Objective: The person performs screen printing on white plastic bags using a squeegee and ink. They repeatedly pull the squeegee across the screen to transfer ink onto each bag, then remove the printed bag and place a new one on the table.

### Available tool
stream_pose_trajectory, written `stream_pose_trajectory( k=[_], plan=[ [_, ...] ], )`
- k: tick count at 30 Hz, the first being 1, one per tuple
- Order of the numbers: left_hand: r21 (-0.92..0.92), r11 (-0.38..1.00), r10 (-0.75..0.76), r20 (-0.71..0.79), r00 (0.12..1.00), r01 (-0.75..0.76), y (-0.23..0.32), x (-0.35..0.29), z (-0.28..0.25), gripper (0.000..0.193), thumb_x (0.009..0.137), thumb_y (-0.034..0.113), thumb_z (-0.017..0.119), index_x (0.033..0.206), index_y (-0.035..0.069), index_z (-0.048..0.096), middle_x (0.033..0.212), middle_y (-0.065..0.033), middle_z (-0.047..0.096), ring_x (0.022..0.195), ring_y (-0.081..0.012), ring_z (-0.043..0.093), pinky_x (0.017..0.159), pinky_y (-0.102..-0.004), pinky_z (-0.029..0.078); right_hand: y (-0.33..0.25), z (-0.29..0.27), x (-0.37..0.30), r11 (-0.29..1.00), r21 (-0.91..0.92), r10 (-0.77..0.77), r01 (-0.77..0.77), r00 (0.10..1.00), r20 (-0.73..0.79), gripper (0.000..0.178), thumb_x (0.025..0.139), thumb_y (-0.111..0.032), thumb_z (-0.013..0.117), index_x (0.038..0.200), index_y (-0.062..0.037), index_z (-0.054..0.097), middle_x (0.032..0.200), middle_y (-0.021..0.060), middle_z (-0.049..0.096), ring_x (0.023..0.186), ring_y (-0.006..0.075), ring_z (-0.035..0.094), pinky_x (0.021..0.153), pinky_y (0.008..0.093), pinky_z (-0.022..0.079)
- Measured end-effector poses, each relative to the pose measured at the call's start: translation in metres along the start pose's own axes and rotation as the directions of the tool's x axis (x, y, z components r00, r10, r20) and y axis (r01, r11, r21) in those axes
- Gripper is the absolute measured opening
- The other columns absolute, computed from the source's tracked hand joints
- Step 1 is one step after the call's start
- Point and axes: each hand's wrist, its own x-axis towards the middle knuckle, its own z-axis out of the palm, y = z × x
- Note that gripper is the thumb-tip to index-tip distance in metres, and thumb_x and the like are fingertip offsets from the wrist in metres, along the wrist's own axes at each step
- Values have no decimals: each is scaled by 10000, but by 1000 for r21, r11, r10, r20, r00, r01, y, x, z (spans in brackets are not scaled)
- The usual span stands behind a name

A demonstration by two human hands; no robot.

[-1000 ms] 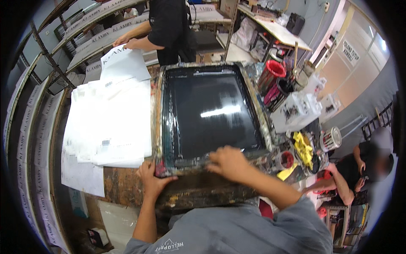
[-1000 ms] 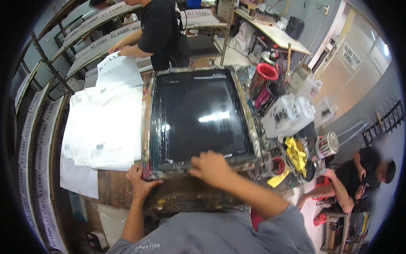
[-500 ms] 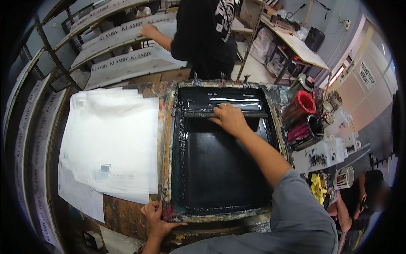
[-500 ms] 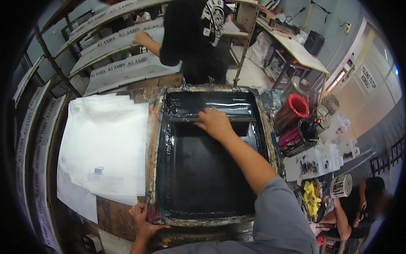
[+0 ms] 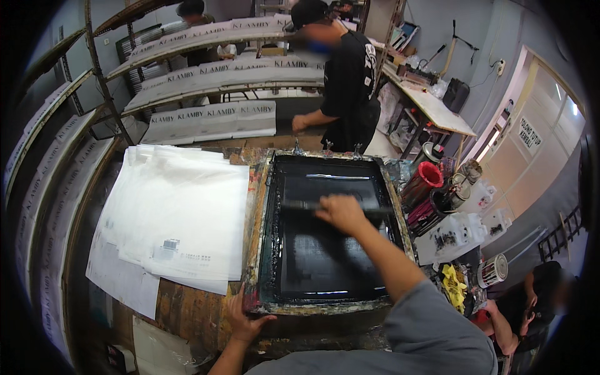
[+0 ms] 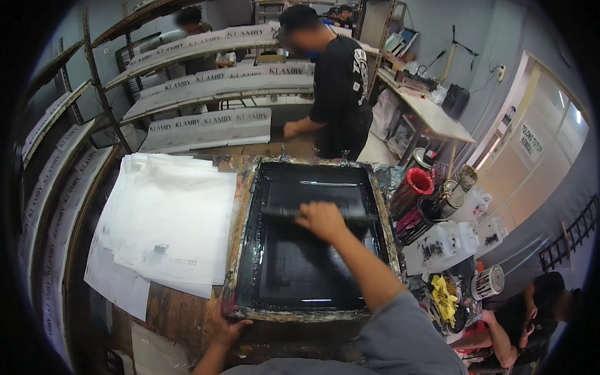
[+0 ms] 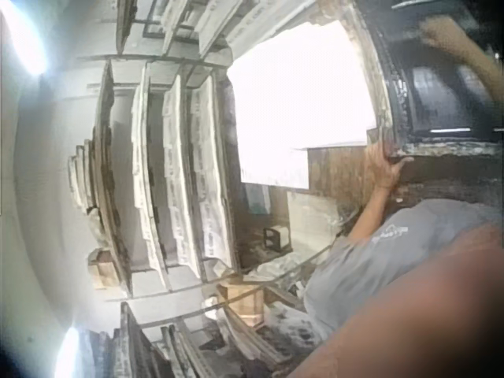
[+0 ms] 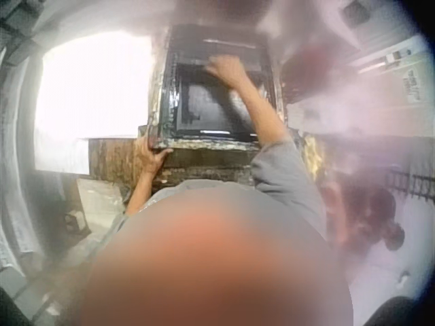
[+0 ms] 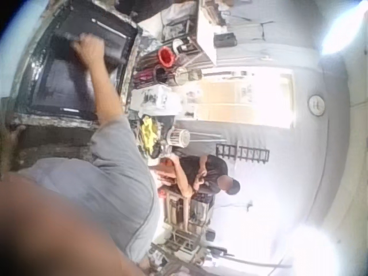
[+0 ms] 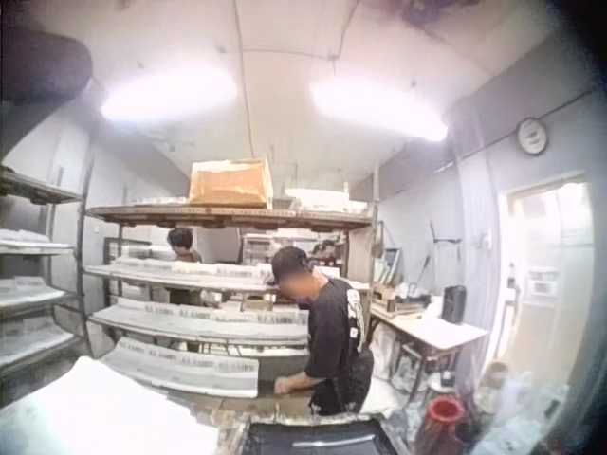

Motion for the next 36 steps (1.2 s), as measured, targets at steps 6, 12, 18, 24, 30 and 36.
stream_pose_trajectory(
  k=[6,12,18,24,30,36],
  plan=[
    [-224,972,-81,-26,996,73,42,14,-6,1246,645,614,1005,1566,-61,508,1285,-225,691,1187,-380,680,1077,-481,518,-121,-93,-156,989,103,87,-102,987,136,389,1009,-431,713,1099,-61,635,981,157,701,953,388,726,772,505,617],
    [-645,764,-71,-139,988,-36,132,74,-25,1037,871,387,958,1610,-92,411,1405,-149,646,1249,-233,638,1095,-388,521,-157,-189,-153,996,-65,42,-57,976,-215,329,959,-367,735,1055,-68,637,1009,143,626,990,347,631,909,487,512],
    [-495,607,204,-659,724,-622,135,220,16,626,1100,325,691,1546,-69,495,1320,-151,642,1120,-196,641,987,-324,527,-123,-275,-53,994,-94,3,-59,859,-512,326,951,-343,677,825,-44,646,808,141,659,842,344,652,869,502,422],
    [-187,982,67,138,988,-40,27,347,128,283,1033,159,734,1255,-16,727,1179,-172,721,1162,-291,682,1006,-471,540,-104,-320,7,985,-170,-58,-30,869,-491,355,973,-359,647,844,-31,684,798,180,700,774,415,680,755,534,470],
    [84,925,359,124,925,-371,-24,397,206,184,972,189,793,1061,29,810,1118,-205,762,986,-390,709,877,-488,571,-80,-325,23,963,-270,-95,-28,896,-435,212,1007,-299,605,958,-120,706,819,162,683,790,435,670,733,546,504],
    [-97,984,146,-42,988,-149,-30,368,81,200,1048,184,726,1011,-10,696,780,-147,706,678,-219,654,641,-375,512,-74,-319,30,908,-413,-304,72,790,-532,294,1047,-327,574,977,-87,728,917,175,727,827,454,670,781,555,511]
  ],
)
